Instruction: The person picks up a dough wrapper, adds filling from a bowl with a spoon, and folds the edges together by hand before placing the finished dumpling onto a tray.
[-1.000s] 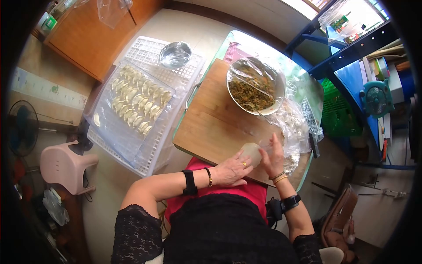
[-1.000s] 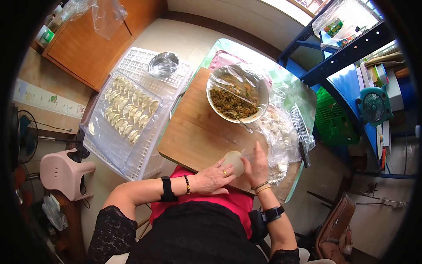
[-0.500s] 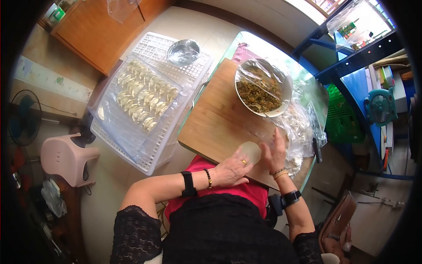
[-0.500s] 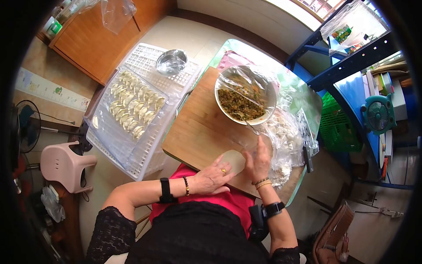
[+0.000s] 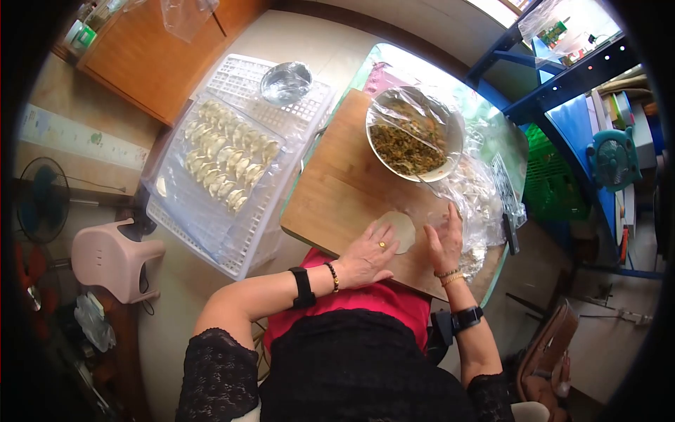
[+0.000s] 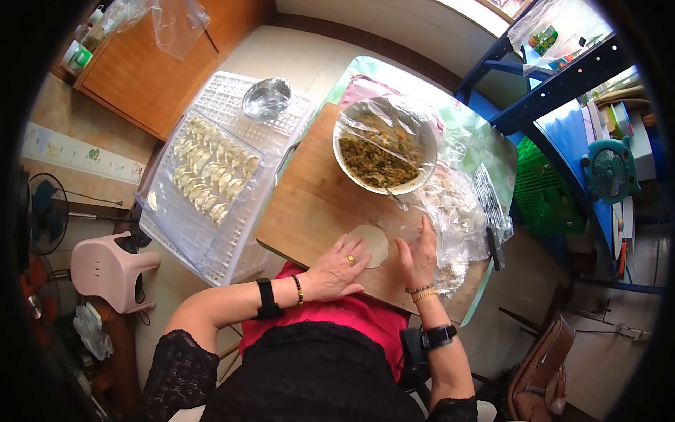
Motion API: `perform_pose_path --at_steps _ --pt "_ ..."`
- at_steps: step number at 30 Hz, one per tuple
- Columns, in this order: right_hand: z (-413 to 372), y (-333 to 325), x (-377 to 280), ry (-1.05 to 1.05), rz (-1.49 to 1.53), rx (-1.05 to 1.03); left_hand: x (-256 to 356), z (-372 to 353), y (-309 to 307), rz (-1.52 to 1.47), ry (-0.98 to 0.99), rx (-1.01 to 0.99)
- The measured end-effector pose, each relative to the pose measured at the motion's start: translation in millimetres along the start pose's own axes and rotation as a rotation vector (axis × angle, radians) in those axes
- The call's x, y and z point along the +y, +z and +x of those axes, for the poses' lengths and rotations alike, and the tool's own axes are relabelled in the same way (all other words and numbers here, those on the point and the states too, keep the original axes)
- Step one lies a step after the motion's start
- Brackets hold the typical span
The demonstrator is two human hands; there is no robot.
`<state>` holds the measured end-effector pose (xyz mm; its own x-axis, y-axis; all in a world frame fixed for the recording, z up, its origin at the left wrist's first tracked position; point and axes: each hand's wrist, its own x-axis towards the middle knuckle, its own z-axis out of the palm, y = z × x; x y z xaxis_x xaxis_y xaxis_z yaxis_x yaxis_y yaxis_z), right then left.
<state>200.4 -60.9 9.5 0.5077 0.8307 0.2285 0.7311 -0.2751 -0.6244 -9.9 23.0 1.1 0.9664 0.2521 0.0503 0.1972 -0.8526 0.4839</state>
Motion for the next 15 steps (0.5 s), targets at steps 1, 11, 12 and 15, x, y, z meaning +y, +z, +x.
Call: perform_pose_path --at_steps 1,11,12,15 --pt "-6 -8 -5 0.048 0.044 -0.038 1 4 4 0.007 0.072 0.014" --pt "-45 15 -16 -0.111 -0.445 -0.080 14 1 -5 -0.047 0.280 -0.099" --pt "-35 12 -11 -0.108 -0.448 -0.079 14 0 -4 -0.066 0.297 -0.037" --pt "-9 4 7 0.155 -0.031 -0.051 13 0 0 -0.044 0.296 -0.004"
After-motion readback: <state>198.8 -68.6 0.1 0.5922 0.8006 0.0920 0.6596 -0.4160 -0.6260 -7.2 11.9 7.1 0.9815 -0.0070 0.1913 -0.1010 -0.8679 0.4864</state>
